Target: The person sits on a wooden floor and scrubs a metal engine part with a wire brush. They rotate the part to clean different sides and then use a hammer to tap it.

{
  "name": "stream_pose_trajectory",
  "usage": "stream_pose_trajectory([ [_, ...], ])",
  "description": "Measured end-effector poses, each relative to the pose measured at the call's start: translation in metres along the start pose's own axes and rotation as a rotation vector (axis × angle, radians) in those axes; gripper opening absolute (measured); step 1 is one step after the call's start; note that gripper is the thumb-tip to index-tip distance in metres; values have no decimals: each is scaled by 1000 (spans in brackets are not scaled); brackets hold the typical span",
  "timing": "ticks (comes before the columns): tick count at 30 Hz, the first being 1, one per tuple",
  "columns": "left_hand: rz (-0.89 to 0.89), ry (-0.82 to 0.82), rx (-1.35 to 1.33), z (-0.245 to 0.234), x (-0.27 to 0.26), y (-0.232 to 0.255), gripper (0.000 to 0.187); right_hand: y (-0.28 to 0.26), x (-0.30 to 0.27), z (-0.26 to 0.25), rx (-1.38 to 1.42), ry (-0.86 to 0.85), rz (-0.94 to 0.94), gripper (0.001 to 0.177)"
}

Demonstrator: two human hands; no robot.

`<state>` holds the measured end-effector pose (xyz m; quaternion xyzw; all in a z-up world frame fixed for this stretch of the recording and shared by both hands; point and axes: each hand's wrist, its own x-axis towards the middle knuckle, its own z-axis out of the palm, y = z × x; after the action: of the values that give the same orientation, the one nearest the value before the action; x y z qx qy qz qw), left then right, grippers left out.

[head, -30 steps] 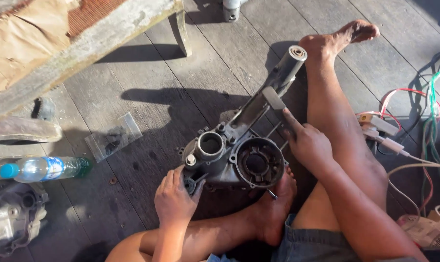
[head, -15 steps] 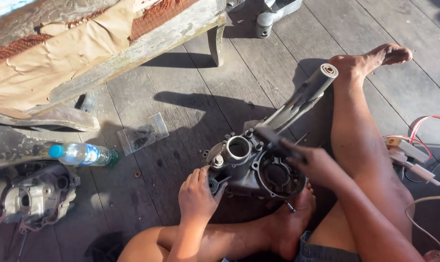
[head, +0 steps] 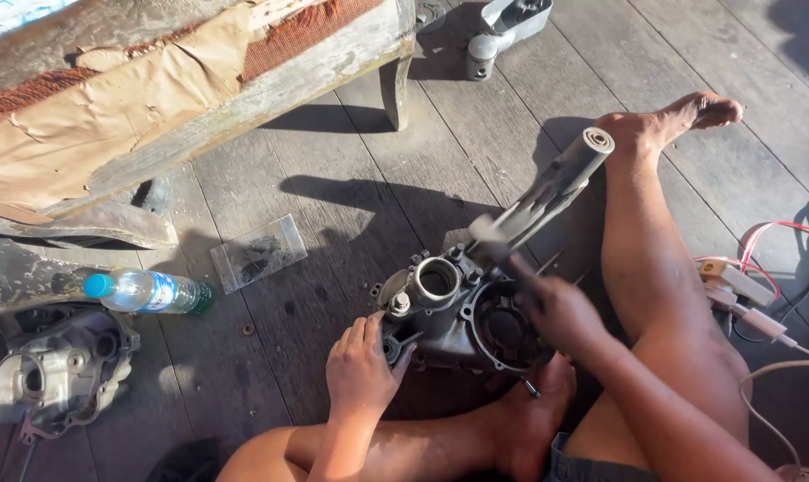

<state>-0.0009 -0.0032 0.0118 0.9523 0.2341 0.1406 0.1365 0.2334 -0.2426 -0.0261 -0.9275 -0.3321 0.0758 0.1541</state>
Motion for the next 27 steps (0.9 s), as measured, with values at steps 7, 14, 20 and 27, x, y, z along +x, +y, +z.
stream_pose_trajectory([
  [7, 17, -13, 9, -2, -1, 1, 63, 23, 21, -11, -233, 144, 101, 69],
  [14, 10, -28, 5, 0, -3, 0, 61, 23, 13, -20, -63, -62, 107, 69],
  [20, 10, -13, 4, -1, 1, -1, 60, -8, 1, -31, 279, -254, -58, 72],
  [27, 33, 20, 17, -2, 1, 1, 62, 18, 6, -27, 39, -56, 30, 67],
])
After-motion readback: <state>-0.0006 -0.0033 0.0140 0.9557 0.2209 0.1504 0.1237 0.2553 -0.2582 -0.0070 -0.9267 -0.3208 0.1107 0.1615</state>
